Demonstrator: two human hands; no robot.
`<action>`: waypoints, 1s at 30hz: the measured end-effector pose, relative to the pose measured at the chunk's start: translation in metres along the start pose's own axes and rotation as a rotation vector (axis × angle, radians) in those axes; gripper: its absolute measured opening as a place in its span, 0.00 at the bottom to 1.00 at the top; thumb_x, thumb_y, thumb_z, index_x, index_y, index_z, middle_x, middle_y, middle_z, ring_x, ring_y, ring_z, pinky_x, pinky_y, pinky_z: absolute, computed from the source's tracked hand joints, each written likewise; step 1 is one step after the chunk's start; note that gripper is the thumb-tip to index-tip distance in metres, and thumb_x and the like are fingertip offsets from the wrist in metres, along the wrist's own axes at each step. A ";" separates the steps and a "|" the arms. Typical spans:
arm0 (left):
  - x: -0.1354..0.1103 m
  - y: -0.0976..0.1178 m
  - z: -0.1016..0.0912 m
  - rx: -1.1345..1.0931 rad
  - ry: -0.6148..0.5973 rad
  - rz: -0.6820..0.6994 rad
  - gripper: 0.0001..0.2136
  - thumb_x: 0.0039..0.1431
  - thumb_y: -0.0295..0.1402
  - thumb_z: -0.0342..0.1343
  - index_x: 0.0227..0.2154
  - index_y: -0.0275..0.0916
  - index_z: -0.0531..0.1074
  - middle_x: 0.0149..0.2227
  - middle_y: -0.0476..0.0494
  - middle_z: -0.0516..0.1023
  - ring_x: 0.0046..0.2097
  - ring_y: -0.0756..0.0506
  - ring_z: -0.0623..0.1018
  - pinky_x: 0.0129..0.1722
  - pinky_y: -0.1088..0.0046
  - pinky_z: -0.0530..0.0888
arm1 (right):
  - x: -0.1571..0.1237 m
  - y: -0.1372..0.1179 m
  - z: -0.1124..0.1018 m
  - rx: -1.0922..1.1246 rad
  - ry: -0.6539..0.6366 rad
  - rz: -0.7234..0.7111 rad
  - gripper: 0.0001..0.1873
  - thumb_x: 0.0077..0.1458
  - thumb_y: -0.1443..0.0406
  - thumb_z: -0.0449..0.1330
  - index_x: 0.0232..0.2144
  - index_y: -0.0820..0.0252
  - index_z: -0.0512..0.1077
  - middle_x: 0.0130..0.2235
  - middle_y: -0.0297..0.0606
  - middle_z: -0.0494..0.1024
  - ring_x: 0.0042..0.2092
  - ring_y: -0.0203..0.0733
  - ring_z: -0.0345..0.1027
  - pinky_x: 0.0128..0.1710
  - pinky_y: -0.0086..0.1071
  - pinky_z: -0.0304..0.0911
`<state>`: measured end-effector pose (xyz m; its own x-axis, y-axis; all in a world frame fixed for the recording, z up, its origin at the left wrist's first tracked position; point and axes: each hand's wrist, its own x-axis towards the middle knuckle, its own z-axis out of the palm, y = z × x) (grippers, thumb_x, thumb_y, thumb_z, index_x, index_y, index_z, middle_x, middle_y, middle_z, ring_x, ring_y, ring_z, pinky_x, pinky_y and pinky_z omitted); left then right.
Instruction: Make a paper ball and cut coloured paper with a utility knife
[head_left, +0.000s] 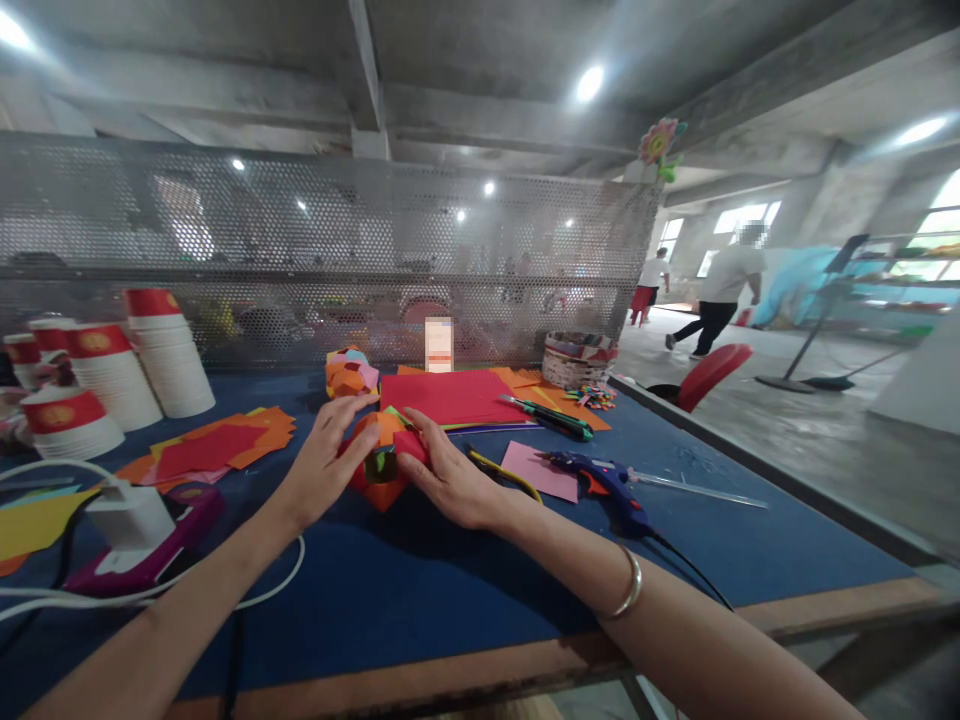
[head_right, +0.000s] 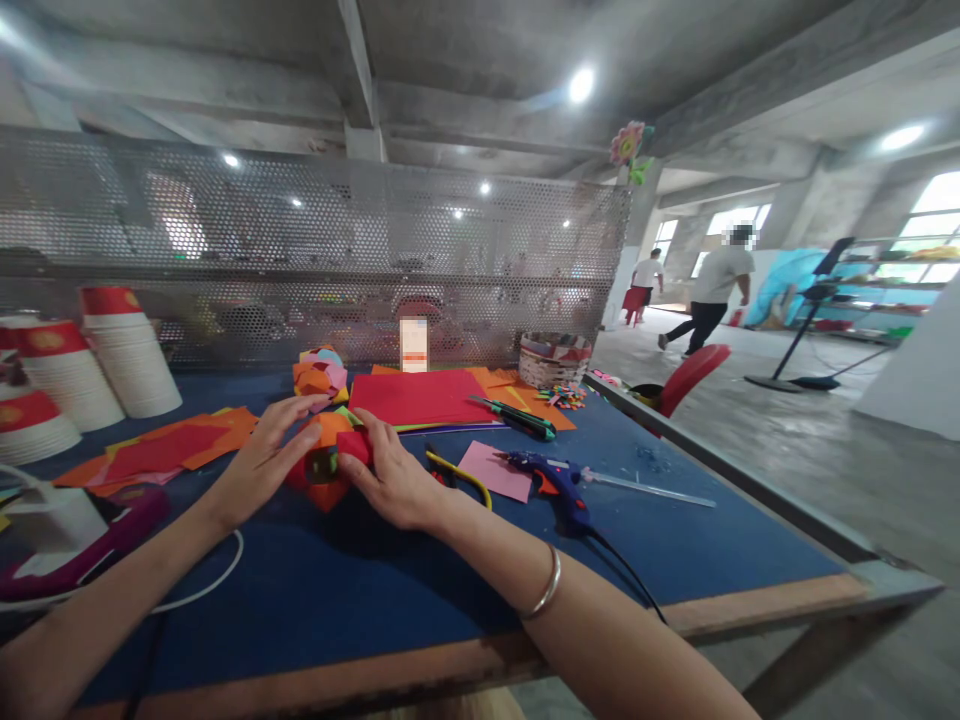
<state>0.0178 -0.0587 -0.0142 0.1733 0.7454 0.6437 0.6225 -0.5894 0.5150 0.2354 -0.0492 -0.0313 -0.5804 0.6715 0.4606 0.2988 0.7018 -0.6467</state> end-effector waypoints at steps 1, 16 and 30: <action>-0.001 0.002 0.000 0.016 0.003 0.042 0.23 0.66 0.48 0.52 0.59 0.43 0.66 0.61 0.37 0.68 0.66 0.37 0.66 0.69 0.47 0.60 | 0.000 0.000 0.001 0.005 0.007 -0.003 0.35 0.72 0.51 0.50 0.71 0.59 0.46 0.72 0.55 0.54 0.73 0.50 0.49 0.72 0.52 0.48; -0.006 -0.005 0.006 0.158 0.003 0.276 0.20 0.68 0.25 0.45 0.60 0.45 0.62 0.58 0.42 0.71 0.62 0.43 0.71 0.63 0.59 0.70 | 0.001 -0.005 0.005 0.022 0.057 -0.034 0.25 0.73 0.57 0.48 0.65 0.64 0.55 0.66 0.56 0.63 0.69 0.48 0.56 0.69 0.49 0.53; -0.009 -0.002 0.010 0.194 0.002 0.273 0.20 0.68 0.25 0.44 0.61 0.45 0.59 0.59 0.40 0.70 0.63 0.42 0.71 0.64 0.60 0.70 | 0.003 -0.004 0.003 -0.008 -0.002 -0.044 0.32 0.73 0.58 0.48 0.73 0.59 0.48 0.71 0.54 0.55 0.72 0.49 0.50 0.71 0.51 0.48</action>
<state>0.0223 -0.0611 -0.0266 0.3521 0.5674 0.7444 0.6870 -0.6968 0.2061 0.2300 -0.0513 -0.0292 -0.5946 0.6396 0.4872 0.2793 0.7325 -0.6209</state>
